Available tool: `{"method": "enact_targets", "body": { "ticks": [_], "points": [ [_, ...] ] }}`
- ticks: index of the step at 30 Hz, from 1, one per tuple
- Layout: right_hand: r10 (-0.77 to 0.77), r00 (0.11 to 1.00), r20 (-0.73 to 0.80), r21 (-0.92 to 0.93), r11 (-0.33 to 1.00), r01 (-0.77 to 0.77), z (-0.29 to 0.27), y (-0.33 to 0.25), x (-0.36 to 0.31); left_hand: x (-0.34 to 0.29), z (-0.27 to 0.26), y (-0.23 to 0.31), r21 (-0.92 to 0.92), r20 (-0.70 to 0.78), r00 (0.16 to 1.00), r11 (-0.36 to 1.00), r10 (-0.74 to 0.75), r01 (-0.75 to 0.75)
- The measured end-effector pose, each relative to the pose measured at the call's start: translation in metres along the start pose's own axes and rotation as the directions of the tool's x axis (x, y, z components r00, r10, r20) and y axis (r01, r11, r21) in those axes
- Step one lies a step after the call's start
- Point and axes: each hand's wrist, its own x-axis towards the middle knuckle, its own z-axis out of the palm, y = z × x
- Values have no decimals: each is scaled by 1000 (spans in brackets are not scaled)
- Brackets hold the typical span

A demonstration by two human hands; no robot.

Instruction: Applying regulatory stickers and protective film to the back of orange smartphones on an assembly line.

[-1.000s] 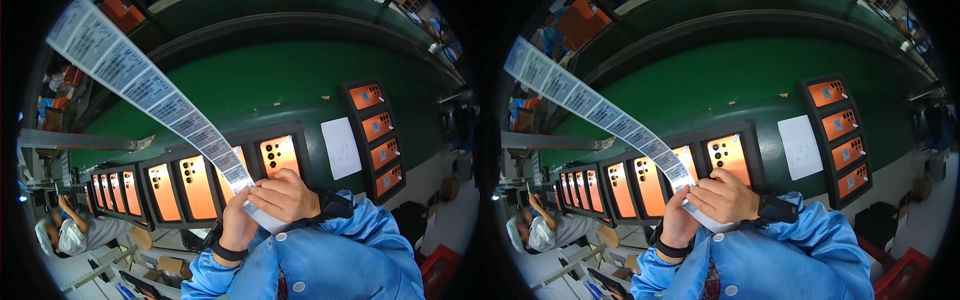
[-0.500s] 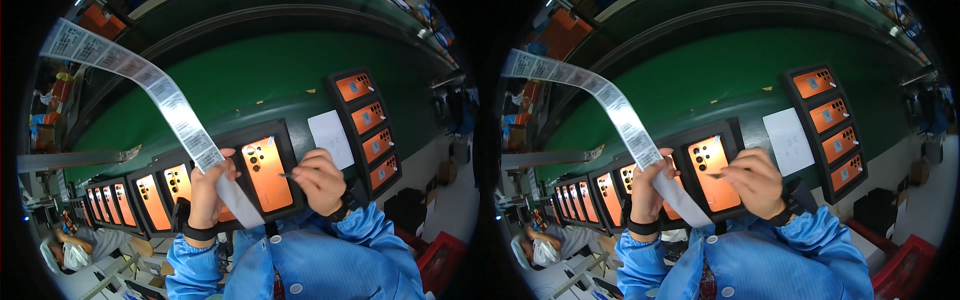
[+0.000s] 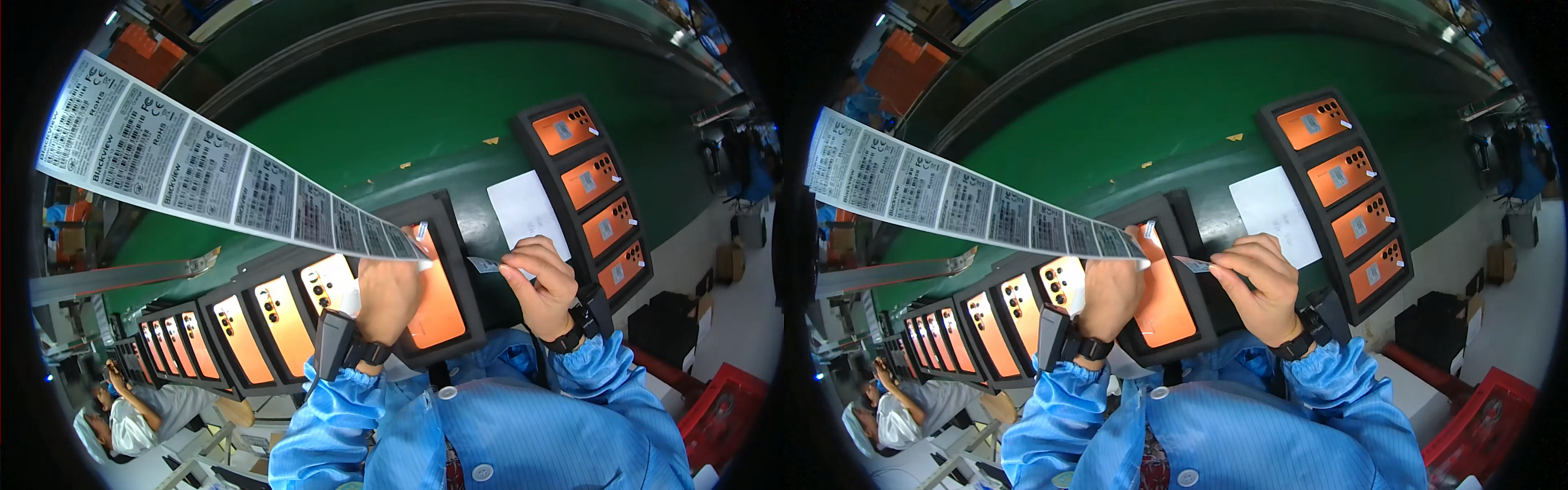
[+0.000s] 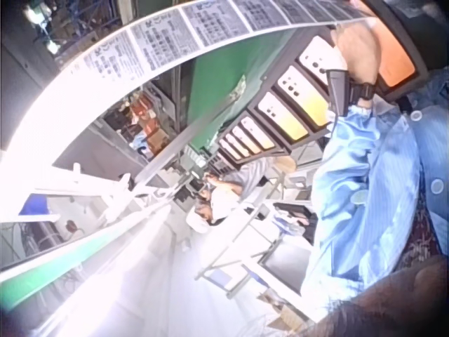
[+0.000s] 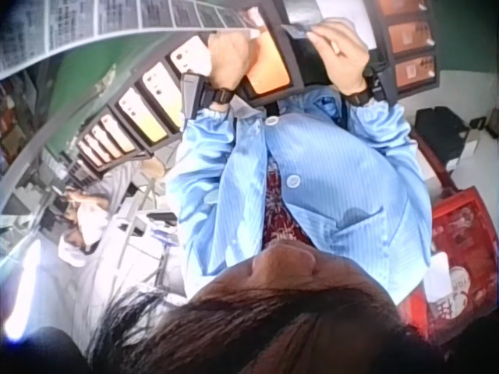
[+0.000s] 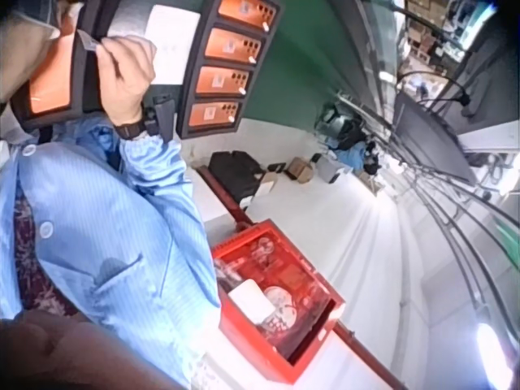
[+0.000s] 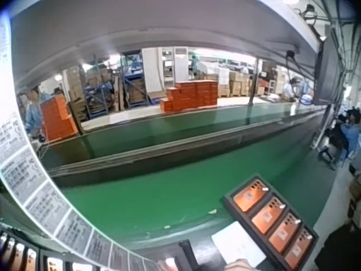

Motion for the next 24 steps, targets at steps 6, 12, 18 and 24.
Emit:
{"method": "enact_targets", "body": {
  "ticks": [6,12,18,24],
  "points": [
    [22,1000,1,39,999,-22,0,3,-4,13,-1,2,158,68,994,985,-87,75],
    [44,999,3,52,998,-44,1,3,-5,9,8,17,135,63,988,982,-140,130],
    [39,999,10,58,998,-40,0,-3,-6,20,4,22,69,-92,993,994,-80,86],
    [56,998,-31,38,998,-55,-9,-1,-4,28,-16,22,-26,156,980,991,-122,128]
  ]
}}
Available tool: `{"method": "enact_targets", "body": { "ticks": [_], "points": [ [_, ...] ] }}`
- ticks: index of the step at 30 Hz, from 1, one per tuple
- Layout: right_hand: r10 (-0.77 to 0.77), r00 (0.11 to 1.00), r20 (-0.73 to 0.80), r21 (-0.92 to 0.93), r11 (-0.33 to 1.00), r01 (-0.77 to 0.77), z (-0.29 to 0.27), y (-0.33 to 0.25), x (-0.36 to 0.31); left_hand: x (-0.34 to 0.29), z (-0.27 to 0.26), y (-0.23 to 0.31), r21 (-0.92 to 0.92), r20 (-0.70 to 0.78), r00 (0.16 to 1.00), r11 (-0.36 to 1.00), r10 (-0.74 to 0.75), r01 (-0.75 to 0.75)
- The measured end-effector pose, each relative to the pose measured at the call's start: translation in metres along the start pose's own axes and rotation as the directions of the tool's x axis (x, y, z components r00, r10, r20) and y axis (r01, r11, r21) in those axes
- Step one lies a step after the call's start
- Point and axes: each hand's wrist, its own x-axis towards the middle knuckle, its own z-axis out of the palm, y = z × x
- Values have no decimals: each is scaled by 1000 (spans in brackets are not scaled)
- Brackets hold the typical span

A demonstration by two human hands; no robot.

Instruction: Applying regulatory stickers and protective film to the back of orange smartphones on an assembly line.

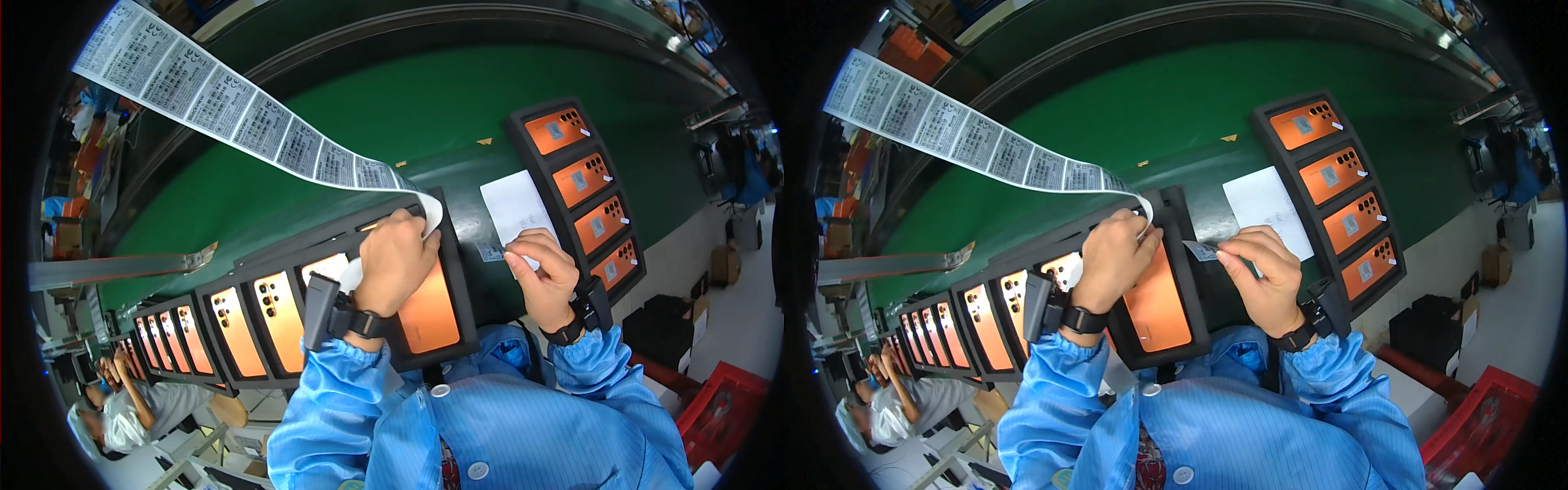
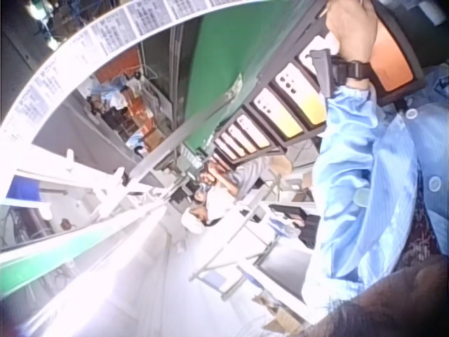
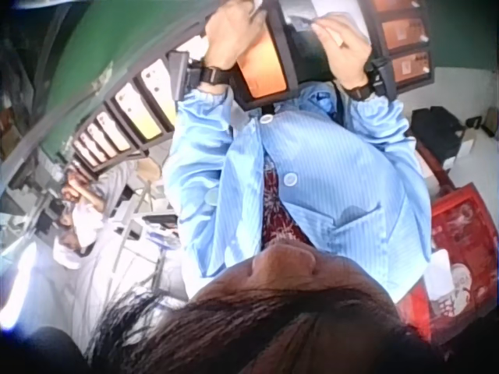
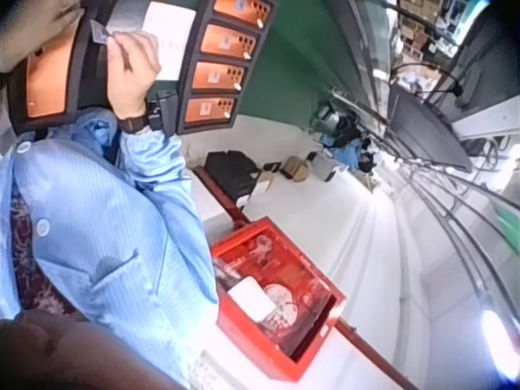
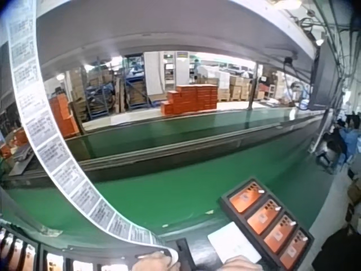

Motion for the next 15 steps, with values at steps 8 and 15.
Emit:
{"method": "enact_targets", "body": {
  "ticks": [8,15],
  "points": [
    [26,999,-37,8,1000,-26,-5,4,-2,-19,26,11,177,-94,995,984,20,-3],
    [14,1000,-25,11,1000,-13,-5,4,-4,-23,34,13,189,-79,996,980,-50,64]
  ]
}}
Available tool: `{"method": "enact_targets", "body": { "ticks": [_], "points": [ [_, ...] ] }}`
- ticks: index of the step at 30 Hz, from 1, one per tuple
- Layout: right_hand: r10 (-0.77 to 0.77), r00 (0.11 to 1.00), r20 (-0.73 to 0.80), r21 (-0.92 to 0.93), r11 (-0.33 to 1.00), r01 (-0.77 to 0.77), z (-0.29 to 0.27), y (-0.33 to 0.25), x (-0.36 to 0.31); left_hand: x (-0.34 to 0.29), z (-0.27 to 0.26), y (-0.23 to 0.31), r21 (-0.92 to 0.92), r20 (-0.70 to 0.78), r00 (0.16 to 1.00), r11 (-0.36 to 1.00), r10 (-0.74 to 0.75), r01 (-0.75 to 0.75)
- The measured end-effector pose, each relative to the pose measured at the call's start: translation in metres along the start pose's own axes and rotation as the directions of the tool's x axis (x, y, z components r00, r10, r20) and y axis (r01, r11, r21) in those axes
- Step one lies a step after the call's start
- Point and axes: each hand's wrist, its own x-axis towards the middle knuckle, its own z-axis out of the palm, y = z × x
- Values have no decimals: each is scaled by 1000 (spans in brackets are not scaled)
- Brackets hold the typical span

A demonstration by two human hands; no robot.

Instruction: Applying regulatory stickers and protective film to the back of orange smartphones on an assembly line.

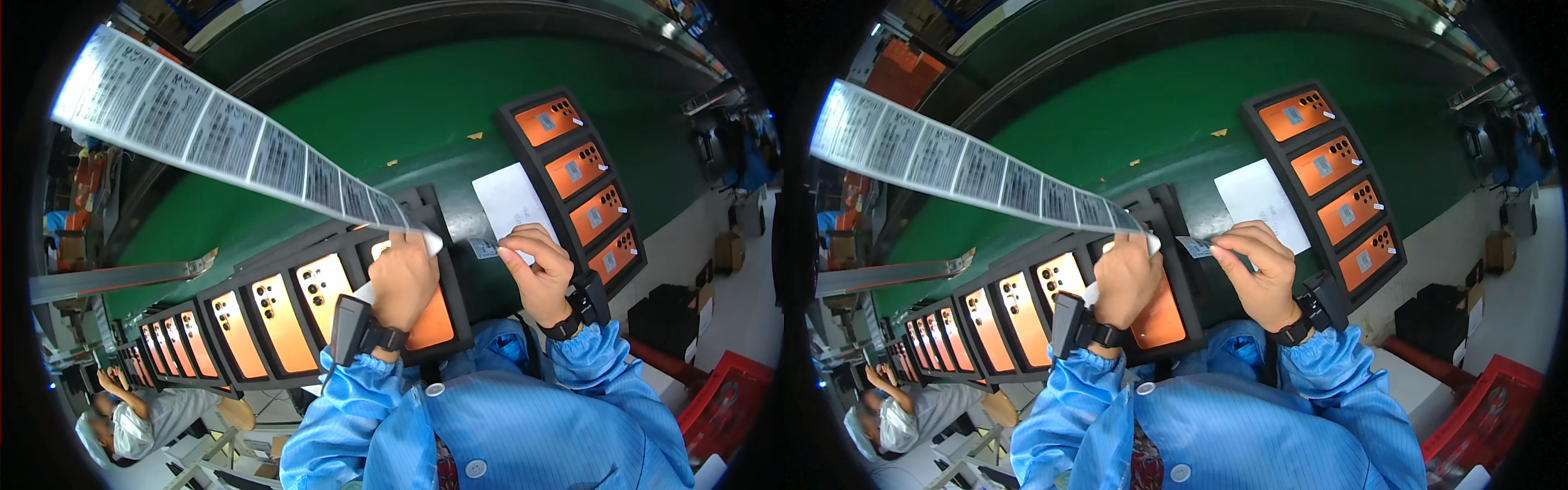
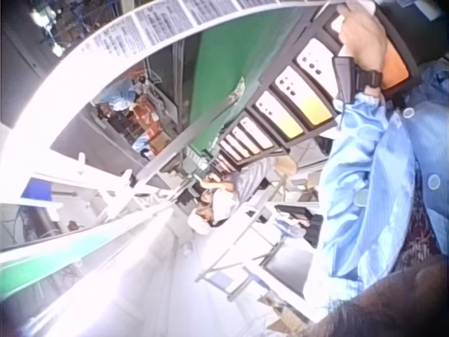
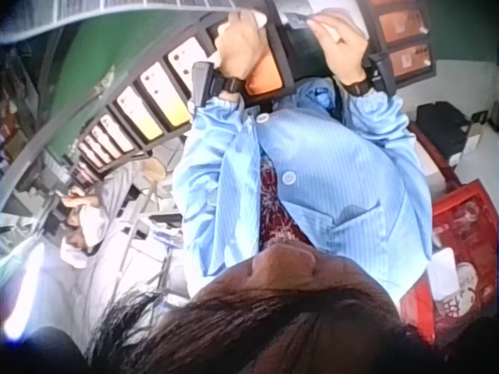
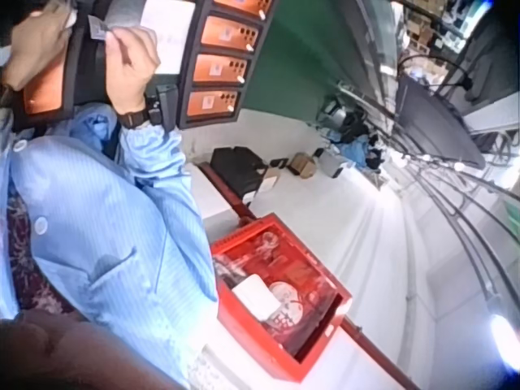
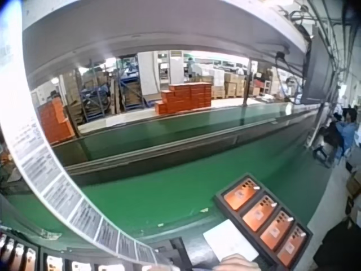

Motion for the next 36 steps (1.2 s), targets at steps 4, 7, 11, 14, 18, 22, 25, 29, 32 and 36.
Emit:
{"method": "enact_targets", "body": {
  "ticks": [4,7,11,14,18,22,25,29,32,36],
  "points": [
    [-17,1000,-10,8,1000,17,-3,-1,0,14,-19,2,-124,26,999,992,-35,38],
    [-10,999,-32,3,1000,10,-8,0,0,18,-29,-1,-115,110,994,993,0,13],
    [-29,998,-55,29,999,30,-9,-4,4,22,-29,-21,-156,181,983,988,28,0],
    [-4,998,-65,42,999,7,-11,-3,4,32,-36,-22,-247,257,966,966,-10,76],
    [20,999,-51,84,996,-16,-8,-2,6,36,-36,-22,-405,360,926,876,-111,262],
    [25,999,-28,111,994,-21,-6,-3,8,26,-14,-27,-337,64,997,939,-48,67],
    [37,999,8,107,994,-37,-6,-2,5,13,-1,-22,-223,-182,980,967,81,-121],
    [110,992,61,178,977,-120,-2,0,-3,-15,10,-26,-140,-384,898,947,216,-288],
    [94,991,94,167,980,-109,0,4,-4,-56,10,-29,-97,-301,913,943,276,-317],
    [86,969,231,63,993,-104,9,13,-3,-112,-14,-13,-85,-226,908,921,353,-379]
  ]
}}
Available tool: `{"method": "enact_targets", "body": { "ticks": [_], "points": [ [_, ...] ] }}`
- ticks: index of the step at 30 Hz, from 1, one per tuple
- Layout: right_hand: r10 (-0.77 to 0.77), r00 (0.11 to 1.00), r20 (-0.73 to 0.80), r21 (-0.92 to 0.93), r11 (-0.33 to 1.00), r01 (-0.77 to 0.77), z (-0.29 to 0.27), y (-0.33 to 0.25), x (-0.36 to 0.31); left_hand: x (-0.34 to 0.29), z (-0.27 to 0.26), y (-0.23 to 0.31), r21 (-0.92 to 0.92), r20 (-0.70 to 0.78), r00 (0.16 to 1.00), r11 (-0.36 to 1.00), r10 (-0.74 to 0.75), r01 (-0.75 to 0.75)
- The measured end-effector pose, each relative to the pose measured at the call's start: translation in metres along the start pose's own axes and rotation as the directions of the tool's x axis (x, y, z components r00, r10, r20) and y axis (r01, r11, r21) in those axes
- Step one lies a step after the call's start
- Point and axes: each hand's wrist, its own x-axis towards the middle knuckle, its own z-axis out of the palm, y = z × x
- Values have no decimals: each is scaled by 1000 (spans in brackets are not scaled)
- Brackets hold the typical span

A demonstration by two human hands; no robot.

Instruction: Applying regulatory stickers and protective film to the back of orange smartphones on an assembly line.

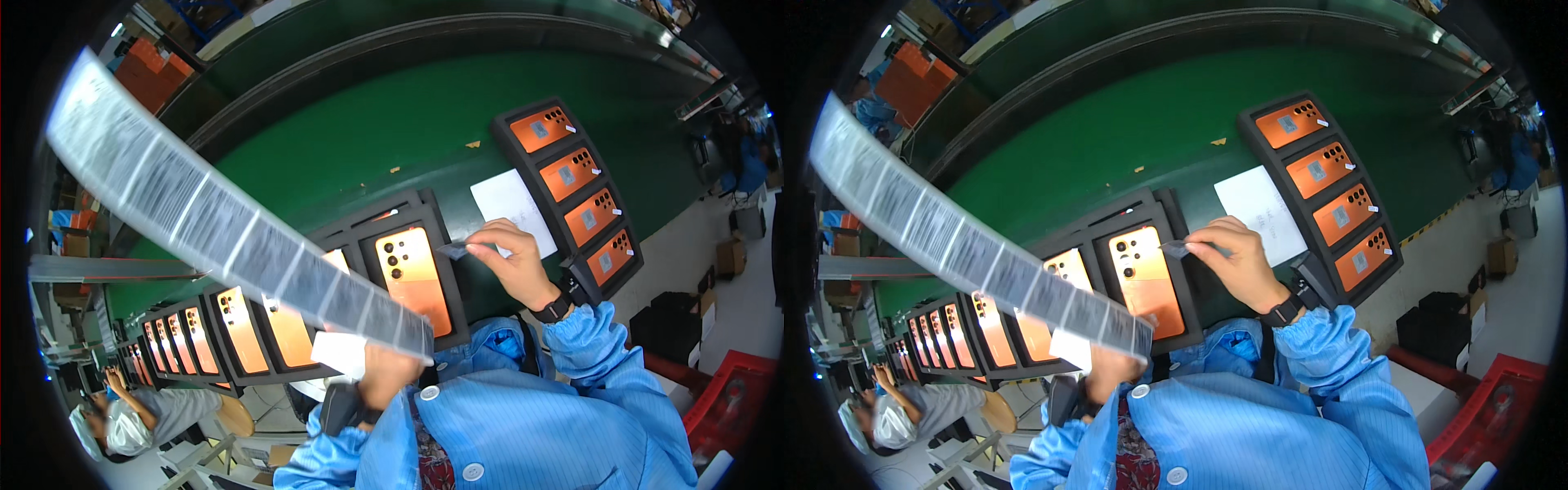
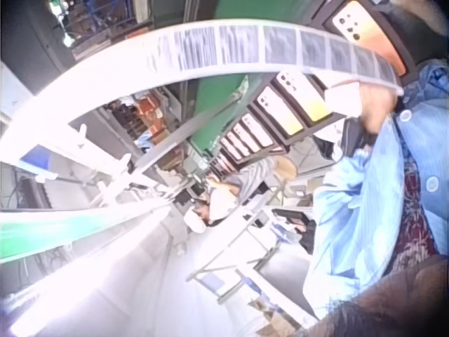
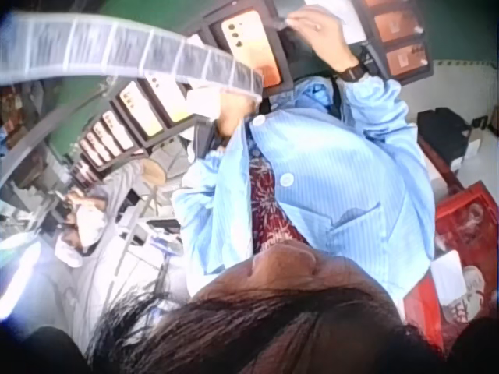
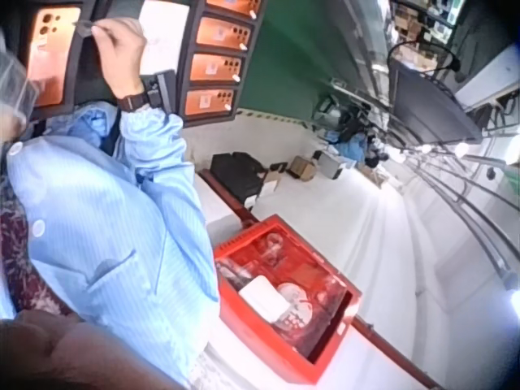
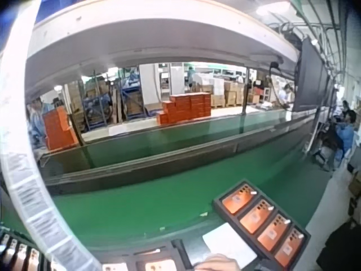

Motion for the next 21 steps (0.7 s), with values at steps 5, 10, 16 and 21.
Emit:
{"method": "enact_targets", "body": {
  "ticks": [5,10,16,21],
  "points": [
    [-150,960,236,-71,983,171,33,9,1,-29,-19,28,-130,80,996,991,27,-16],
    [-246,881,403,-123,940,319,56,18,3,-47,-15,37,-201,120,992,980,25,0],
    [-258,861,438,-170,917,362,62,24,-3,-60,-8,42,-236,139,990,972,31,3],
    [-246,865,438,-184,917,354,66,20,-9,-65,-7,46,-247,134,990,969,33,1]
  ]
}}
